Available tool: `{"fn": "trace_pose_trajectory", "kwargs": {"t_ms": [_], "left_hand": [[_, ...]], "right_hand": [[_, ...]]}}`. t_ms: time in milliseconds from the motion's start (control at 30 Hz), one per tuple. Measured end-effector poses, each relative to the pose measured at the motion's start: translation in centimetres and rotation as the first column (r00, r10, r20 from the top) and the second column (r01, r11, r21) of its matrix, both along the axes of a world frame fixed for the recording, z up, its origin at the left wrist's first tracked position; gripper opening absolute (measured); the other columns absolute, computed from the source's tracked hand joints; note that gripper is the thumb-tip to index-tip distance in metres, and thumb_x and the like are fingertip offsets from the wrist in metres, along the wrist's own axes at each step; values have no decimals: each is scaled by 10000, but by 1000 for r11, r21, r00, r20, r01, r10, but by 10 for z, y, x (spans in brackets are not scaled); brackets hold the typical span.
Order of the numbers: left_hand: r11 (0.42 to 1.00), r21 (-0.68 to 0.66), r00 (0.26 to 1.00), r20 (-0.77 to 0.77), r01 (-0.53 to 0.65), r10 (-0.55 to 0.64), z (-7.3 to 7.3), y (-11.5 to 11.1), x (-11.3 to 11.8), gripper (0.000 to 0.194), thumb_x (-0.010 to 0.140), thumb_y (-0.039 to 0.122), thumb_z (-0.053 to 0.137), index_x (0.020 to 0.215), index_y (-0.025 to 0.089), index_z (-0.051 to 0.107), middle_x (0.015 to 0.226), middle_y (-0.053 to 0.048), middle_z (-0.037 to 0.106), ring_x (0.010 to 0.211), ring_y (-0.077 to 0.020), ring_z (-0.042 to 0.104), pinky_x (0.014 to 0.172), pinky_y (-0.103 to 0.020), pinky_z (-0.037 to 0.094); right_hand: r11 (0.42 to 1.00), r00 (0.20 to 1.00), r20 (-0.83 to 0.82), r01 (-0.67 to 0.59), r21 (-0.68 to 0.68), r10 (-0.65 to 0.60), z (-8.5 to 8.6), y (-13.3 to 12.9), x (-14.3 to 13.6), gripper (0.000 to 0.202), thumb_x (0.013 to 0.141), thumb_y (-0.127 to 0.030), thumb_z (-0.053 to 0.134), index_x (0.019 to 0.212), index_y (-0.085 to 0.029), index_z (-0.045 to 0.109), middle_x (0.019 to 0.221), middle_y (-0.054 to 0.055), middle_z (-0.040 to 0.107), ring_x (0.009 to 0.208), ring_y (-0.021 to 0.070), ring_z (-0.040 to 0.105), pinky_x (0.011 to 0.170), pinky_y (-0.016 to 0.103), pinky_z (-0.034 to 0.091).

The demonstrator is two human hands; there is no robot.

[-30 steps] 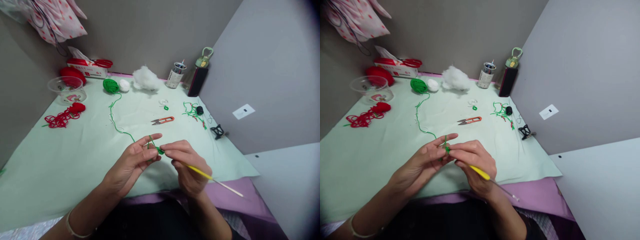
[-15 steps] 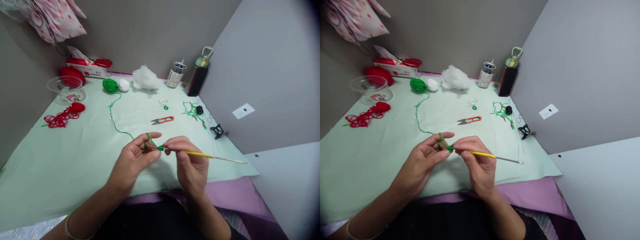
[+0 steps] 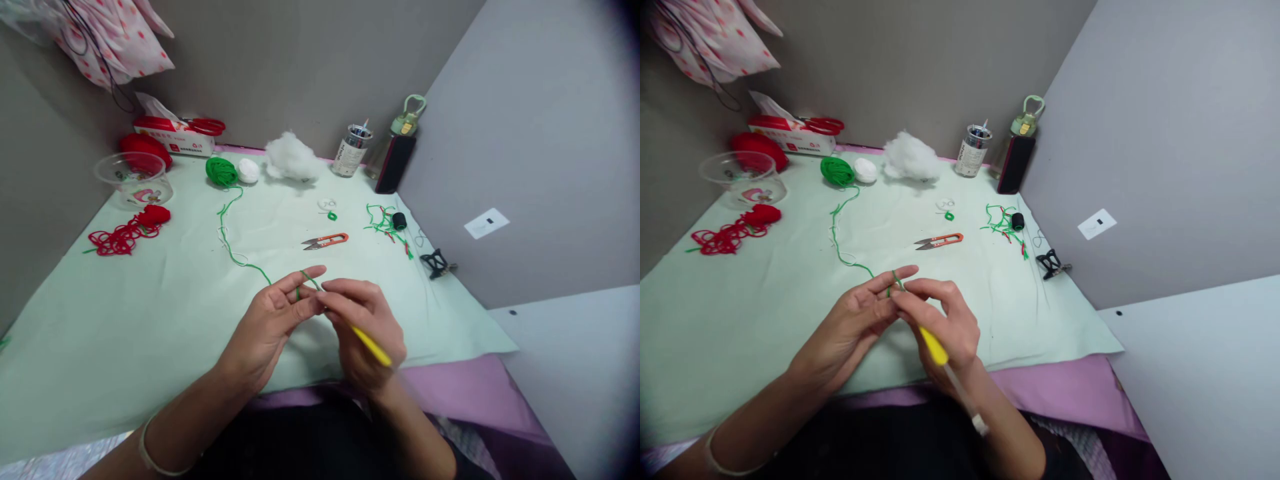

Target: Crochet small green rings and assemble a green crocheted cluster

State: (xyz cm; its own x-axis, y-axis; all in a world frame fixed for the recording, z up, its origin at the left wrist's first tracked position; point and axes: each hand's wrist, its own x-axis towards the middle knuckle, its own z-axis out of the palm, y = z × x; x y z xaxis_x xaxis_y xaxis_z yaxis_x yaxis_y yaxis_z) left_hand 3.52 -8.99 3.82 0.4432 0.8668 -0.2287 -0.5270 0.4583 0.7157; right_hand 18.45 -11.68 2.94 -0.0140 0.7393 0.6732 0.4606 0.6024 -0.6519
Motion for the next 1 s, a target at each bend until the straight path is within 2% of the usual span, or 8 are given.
{"fn": "trace_pose_trajectory", "kwargs": {"t_ms": [200, 367, 467, 667, 767, 867, 933, 1000], "left_hand": [[997, -73, 1000, 0, 15, -15, 4, 4, -10, 344, 802, 267, 827, 1141, 234, 779, 863, 11, 673, 833, -89, 626, 895, -218, 465], [1000, 2, 998, -57, -22, 22, 6, 4, -9, 237, 800, 269, 825, 1036, 251, 808, 858, 22, 675, 827, -79, 610, 846, -186, 455], [994, 108, 996, -87, -25, 34, 4, 1, -7, 268, 814, 237, 811, 1079, 276, 789, 804, 34, 660, 833, -85, 606, 831, -186, 452], [980, 199, 992, -125, -8, 34, 1, 0, -3, 241, 864, 227, 765, 1099, 278, 775, 910, 9, 727, 936, -123, 636, 920, -236, 456], [989, 138, 992, -100, -59, 73, 2, -1, 0, 339, 832, 228, 800, 1164, 281, 754, 858, 18, 707, 900, -115, 630, 903, -231, 463], [1000, -6, 1000, 5, -10, 10, 4, -1, 1, 421, 823, 243, 809, 1235, 249, 723, 899, -2, 706, 934, -125, 639, 932, -243, 471], [996, -77, 995, 92, 51, -44, 4, 1, -1, 399, 830, 231, 797, 1223, 213, 733, 960, -25, 707, 950, -127, 639, 947, -246, 477], [993, -106, 992, 117, 59, -47, 4, 3, -4, 352, 832, 211, 787, 1182, 191, 756, 961, -29, 695, 911, -116, 634, 944, -244, 484]], "right_hand": [[992, 881, -467, -110, -62, 69, 8, 8, 9, 203, 983, -186, 577, 1012, -235, 773, 840, 39, 659, 700, 152, 617, 617, 317, 506], [956, 775, -620, -261, -132, 126, 11, 10, 9, 190, 986, -242, 585, 956, -223, 773, 826, 30, 643, 649, 127, 593, 597, 294, 489], [933, 790, -587, -324, -156, 176, 8, 11, 4, 192, 992, -237, 580, 983, -233, 772, 899, 50, 687, 768, 158, 636, 658, 311, 512], [960, 871, -471, -236, -150, 141, 5, 10, -2, 212, 994, -187, 568, 1027, -253, 767, 940, 43, 704, 797, 156, 636, 690, 322, 534], [994, 976, -205, -92, -61, 77, 3, 6, -4, 274, 961, -126, 599, 1118, -287, 757, 1000, 49, 705, 923, 184, 667, 758, 345, 565], [994, 999, 6, 40, 100, -41, 0, 3, -4, 385, 918, -78, 640, 1206, -316, 732, 1093, 60, 700, 970, 197, 673, 784, 357, 581], [994, 999, -15, 44, 98, -42, 0, 4, -2, 362, 924, -74, 625, 1187, -297, 735, 1070, 60, 704, 943, 195, 677, 771, 358, 583], [1000, 985, -173, 14, 9, -12, 3, 6, 2, 262, 958, -113, 583, 1106, -255, 745, 968, 54, 702, 831, 179, 677, 710, 349, 577]]}}
